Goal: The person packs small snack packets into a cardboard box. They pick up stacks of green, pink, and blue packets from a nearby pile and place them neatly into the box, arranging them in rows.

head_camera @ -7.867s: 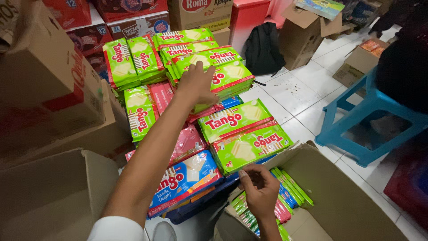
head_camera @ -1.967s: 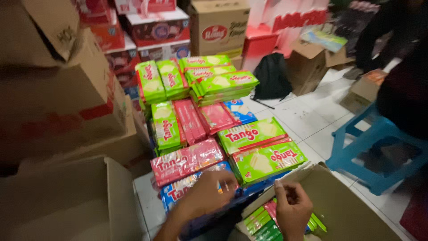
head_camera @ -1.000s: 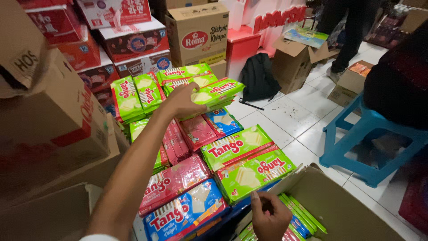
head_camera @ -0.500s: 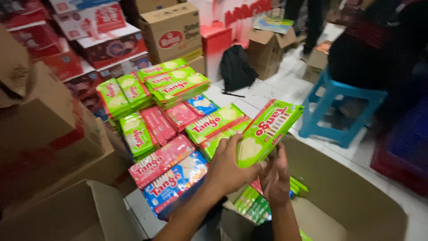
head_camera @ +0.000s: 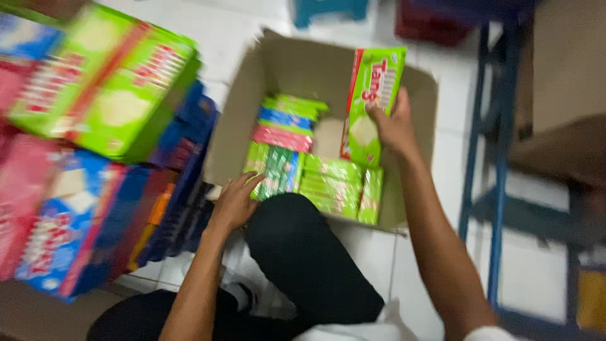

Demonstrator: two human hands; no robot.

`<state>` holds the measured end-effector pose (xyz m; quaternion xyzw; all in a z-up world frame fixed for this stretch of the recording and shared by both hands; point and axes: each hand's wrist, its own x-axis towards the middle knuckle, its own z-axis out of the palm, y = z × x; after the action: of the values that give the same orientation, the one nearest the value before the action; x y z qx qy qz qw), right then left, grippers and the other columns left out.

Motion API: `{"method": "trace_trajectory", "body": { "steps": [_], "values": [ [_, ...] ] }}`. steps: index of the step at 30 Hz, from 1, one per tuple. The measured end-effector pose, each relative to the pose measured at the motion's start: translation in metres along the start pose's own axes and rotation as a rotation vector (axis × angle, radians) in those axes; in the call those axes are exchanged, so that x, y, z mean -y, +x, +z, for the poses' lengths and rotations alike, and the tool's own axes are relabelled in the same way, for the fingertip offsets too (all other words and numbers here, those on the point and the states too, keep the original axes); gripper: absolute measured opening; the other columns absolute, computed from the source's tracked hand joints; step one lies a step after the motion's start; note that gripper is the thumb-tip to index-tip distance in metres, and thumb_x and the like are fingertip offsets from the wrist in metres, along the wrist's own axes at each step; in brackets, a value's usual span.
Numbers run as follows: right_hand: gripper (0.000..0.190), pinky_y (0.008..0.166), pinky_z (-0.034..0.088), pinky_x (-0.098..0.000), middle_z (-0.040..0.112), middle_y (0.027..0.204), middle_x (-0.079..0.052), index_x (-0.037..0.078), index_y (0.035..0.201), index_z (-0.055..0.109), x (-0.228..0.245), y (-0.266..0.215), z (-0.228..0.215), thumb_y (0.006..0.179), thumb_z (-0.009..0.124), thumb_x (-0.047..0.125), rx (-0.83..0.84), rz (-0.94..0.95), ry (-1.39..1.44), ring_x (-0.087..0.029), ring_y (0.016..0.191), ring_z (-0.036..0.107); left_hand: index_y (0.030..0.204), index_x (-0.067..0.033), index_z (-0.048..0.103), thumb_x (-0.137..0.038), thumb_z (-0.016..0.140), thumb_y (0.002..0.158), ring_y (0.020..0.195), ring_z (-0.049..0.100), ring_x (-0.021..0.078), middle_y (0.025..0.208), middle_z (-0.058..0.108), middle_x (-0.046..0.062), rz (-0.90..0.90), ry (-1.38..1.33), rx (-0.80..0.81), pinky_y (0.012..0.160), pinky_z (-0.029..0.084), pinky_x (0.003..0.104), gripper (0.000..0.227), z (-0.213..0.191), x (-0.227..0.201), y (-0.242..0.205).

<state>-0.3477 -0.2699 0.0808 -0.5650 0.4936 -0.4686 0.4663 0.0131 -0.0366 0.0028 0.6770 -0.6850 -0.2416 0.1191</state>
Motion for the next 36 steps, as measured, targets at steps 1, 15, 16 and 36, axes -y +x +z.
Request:
{"method": "trace_trajectory", "body": {
  "steps": [1,15,16,36],
  "values": [
    [0.043,0.073,0.058,-0.0407,0.07,0.097,-0.014,0.006,0.125,0.051,-0.012,-0.001,-0.012,0.093,0.077,0.015,-0.019,0.036,-0.012,-0.025,0.081,0.074,0.151,-0.0363,0.052,-0.022,0.067,0.093,0.14,0.053,0.0313,0.151,0.053,0.002,0.007,-0.011,0.04,0.114,0.039,0.052,0.062,0.0,-0.015,-0.005],
    [0.052,0.093,0.055,-0.061,0.066,0.121,-0.025,0.005,0.142,0.049,-0.147,-0.026,-0.047,0.092,0.061,0.006,-0.065,0.572,-0.949,-0.046,0.111,0.069,0.063,-0.0126,0.073,-0.018,0.059,0.092,0.071,0.072,0.0396,0.066,0.072,0.015,-0.009,0.274,0.093,0.091,0.046,0.055,0.032,-0.007,-0.047,-0.006],
    [0.052,0.093,0.055,-0.061,0.066,0.121,-0.025,0.005,0.142,0.049,-0.16,-0.021,-0.048,0.092,0.061,0.006,-0.064,0.572,-0.948,-0.046,0.111,0.069,0.063,-0.0126,0.073,-0.018,0.059,0.092,0.071,0.072,0.0396,0.066,0.072,0.015,-0.01,0.275,0.094,0.091,0.046,0.055,0.032,-0.015,-0.055,-0.004],
    [0.058,0.084,0.046,-0.0646,0.069,0.122,-0.012,0.033,0.141,0.055,-0.279,0.026,0.065,0.085,0.056,0.017,0.718,0.1,-1.419,-0.043,0.11,0.066,0.092,-0.0376,0.08,-0.018,0.067,0.066,0.082,0.069,0.0228,0.09,0.079,-0.012,0.018,0.199,0.137,0.084,0.04,0.048,0.035,0.012,-0.022,-0.01]
  ]
}}
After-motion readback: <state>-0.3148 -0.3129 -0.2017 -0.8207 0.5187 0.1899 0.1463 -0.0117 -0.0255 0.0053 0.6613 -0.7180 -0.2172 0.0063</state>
